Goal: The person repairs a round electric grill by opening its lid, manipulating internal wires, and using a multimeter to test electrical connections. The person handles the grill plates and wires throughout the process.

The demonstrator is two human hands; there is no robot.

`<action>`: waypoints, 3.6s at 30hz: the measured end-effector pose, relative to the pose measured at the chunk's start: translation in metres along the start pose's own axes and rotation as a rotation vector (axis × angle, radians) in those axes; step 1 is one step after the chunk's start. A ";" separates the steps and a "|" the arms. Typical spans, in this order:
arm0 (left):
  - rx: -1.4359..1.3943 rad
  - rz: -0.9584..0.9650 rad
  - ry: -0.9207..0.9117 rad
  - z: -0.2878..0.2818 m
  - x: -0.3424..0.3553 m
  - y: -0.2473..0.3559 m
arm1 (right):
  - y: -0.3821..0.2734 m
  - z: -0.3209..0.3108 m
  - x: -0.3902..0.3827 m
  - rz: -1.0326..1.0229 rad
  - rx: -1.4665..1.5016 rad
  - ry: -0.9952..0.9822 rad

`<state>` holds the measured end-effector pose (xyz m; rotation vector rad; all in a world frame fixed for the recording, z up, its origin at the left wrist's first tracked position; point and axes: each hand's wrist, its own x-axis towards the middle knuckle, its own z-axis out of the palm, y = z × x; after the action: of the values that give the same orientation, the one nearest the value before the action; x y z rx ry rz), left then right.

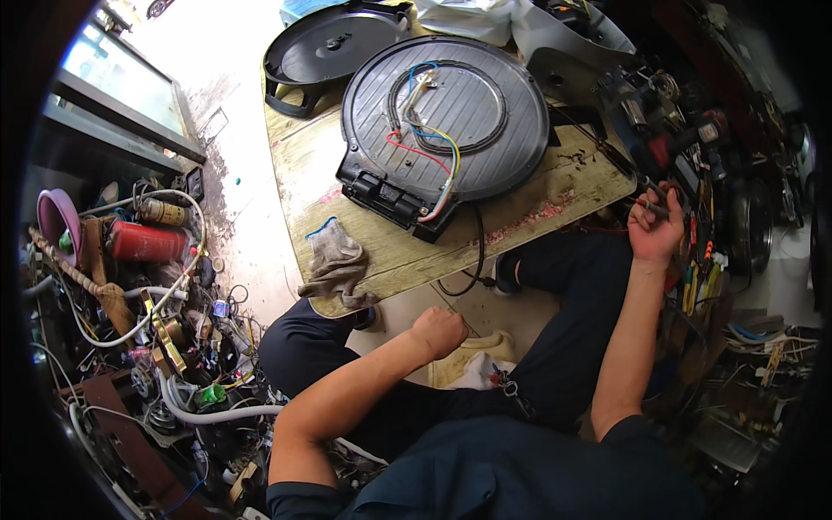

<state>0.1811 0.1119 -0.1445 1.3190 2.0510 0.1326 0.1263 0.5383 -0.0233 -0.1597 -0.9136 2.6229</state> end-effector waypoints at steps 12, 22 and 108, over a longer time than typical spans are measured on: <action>-0.232 -0.092 0.061 0.024 0.025 -0.015 | -0.013 -0.013 -0.022 -0.035 0.092 0.042; -0.780 -0.882 0.443 0.119 0.094 -0.079 | -0.028 -0.031 -0.033 -0.036 0.073 0.085; -1.376 -0.117 0.415 -0.089 -0.039 0.117 | 0.110 0.089 -0.157 -0.581 -1.220 -0.842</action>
<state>0.2276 0.1590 -0.0073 0.2831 1.6291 1.5306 0.2201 0.3493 -0.0234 0.8255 -2.2649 1.2396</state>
